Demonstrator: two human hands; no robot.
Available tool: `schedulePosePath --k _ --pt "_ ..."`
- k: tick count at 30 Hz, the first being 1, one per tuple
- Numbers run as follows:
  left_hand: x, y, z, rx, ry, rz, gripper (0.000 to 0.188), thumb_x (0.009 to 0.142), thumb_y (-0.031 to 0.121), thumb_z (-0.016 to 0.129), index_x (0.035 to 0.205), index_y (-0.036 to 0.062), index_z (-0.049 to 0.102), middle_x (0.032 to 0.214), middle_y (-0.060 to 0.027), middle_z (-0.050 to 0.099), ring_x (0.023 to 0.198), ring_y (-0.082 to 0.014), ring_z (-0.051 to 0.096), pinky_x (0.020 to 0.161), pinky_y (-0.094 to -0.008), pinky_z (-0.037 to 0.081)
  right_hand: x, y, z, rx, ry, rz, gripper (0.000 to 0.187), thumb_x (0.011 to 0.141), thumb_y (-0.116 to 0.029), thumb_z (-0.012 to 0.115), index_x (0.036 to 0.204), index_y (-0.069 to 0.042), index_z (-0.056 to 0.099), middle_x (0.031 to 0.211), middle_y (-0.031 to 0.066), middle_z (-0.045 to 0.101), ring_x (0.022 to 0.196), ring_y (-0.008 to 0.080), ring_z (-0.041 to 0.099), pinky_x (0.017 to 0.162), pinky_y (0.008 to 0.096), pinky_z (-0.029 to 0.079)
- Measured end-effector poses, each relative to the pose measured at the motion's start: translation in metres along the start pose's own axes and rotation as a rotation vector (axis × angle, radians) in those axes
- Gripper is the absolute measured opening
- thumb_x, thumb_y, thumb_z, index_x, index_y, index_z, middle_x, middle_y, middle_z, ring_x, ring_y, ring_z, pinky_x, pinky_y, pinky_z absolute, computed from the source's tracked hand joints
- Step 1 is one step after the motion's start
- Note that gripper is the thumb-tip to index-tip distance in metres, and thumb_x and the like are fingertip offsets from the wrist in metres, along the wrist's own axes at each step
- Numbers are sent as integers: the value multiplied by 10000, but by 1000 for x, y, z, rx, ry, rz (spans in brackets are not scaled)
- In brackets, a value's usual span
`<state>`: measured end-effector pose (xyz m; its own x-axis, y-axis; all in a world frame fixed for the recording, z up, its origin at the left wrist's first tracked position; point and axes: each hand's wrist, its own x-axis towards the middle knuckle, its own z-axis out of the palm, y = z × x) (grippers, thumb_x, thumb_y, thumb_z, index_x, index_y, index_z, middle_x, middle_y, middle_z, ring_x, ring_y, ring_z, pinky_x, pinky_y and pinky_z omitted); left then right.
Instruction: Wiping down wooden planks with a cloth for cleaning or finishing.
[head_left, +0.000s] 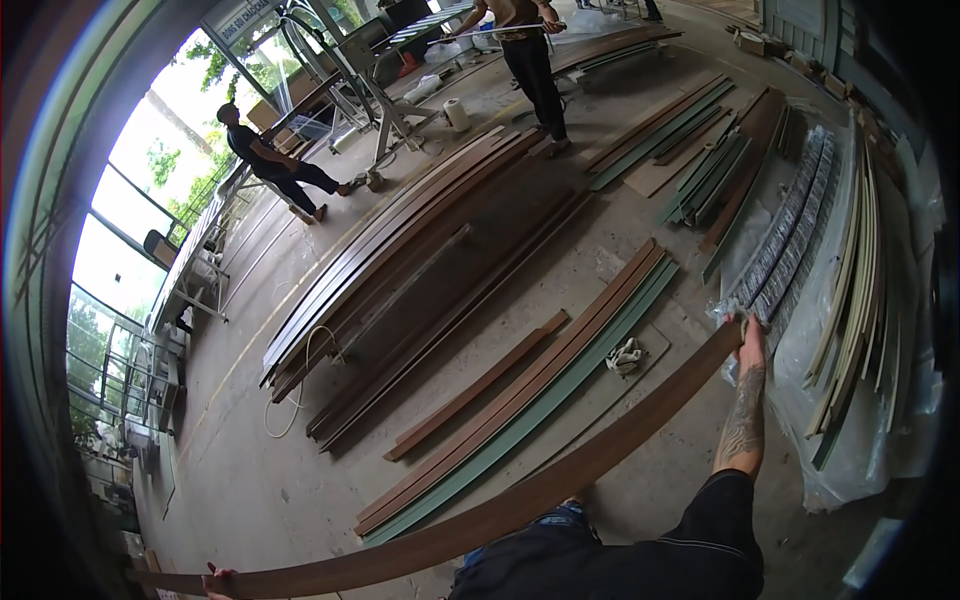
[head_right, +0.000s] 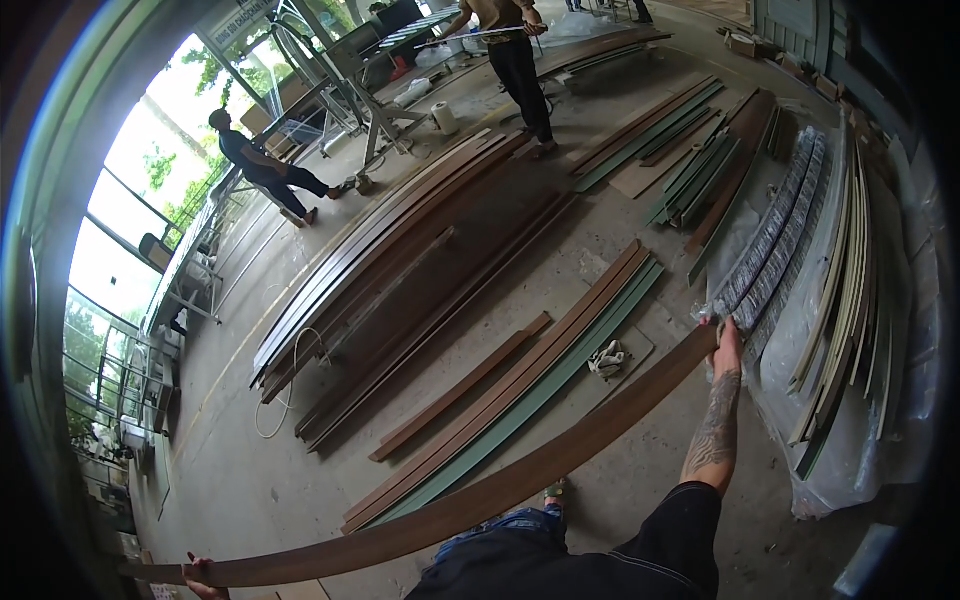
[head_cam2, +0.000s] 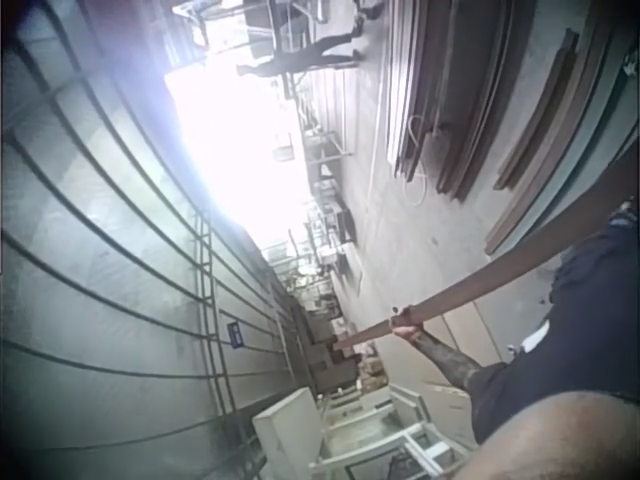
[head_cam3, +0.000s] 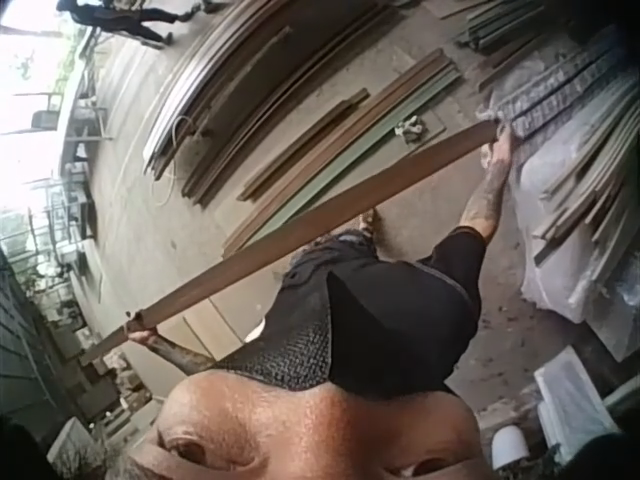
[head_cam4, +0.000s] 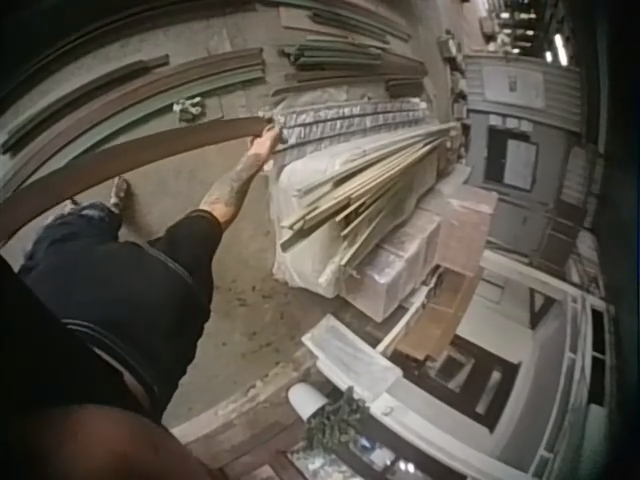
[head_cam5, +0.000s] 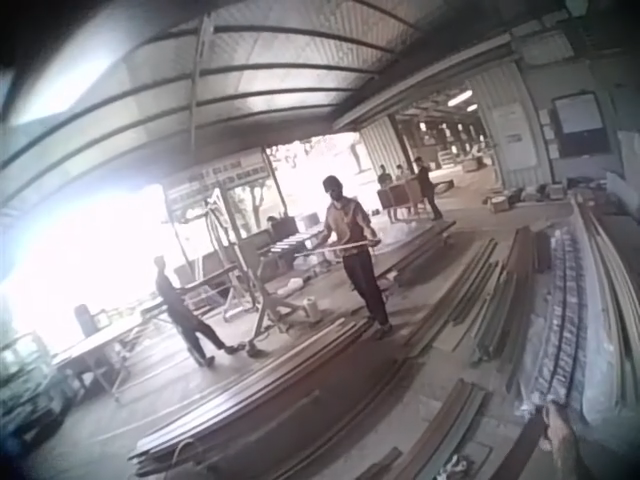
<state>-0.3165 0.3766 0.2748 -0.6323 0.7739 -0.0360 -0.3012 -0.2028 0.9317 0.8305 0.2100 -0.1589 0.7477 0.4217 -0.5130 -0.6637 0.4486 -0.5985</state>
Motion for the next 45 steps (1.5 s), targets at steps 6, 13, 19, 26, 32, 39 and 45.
schedulePosePath --k 6,13,19,26,32,39,45 --pt "-10 -27 11 -291 -162 -80 364 949 304 529 1200 48 594 761 -33 550 724 -161 557 707 -300 516 7 42 8 -112 142 -172 267 969 -359 559 974 -96 606 865 45 657 737 215 637 698 383 558" --pt "-40 -33 64 -367 -323 -59 318 978 256 510 1207 43 571 794 -24 555 746 -145 573 750 -296 501 4 27 25 98 -27 -35 482 1010 -347 373 1171 45 603 1102 196 674 1005 314 668 900 395 547" --pt "-37 -59 70 -324 -368 -28 371 989 275 491 1265 38 566 800 -17 543 761 -137 558 771 -296 505 -14 31 12 -3 -206 52 432 970 -337 421 1168 13 580 1057 166 692 906 285 688 791 371 575" --pt "-66 -92 120 -241 -317 30 316 987 267 474 1178 40 584 792 -9 535 761 -149 569 794 -321 511 -98 119 88 224 -241 106 452 973 -266 459 1310 34 481 1284 236 577 1157 362 597 972 428 522" --pt "-81 -106 140 -186 -352 15 306 980 246 490 1183 39 587 786 -20 546 754 -157 573 806 -332 517 -90 101 91 321 -230 127 546 964 -327 546 1323 72 444 1272 241 569 1164 359 586 1018 454 484" --pt "-103 -117 164 -317 -347 -22 333 986 257 483 1234 68 600 759 -1 539 729 -140 563 762 -339 520 -109 88 119 487 -325 96 497 1020 -311 445 1348 62 408 1296 204 546 1240 318 531 1108 447 386" --pt "-128 -163 211 -366 -331 90 417 975 261 466 1333 69 561 759 -8 535 728 -148 537 783 -363 509 -254 177 251 600 -460 379 515 984 -341 498 1358 7 434 1252 137 572 1163 263 549 1032 418 430"
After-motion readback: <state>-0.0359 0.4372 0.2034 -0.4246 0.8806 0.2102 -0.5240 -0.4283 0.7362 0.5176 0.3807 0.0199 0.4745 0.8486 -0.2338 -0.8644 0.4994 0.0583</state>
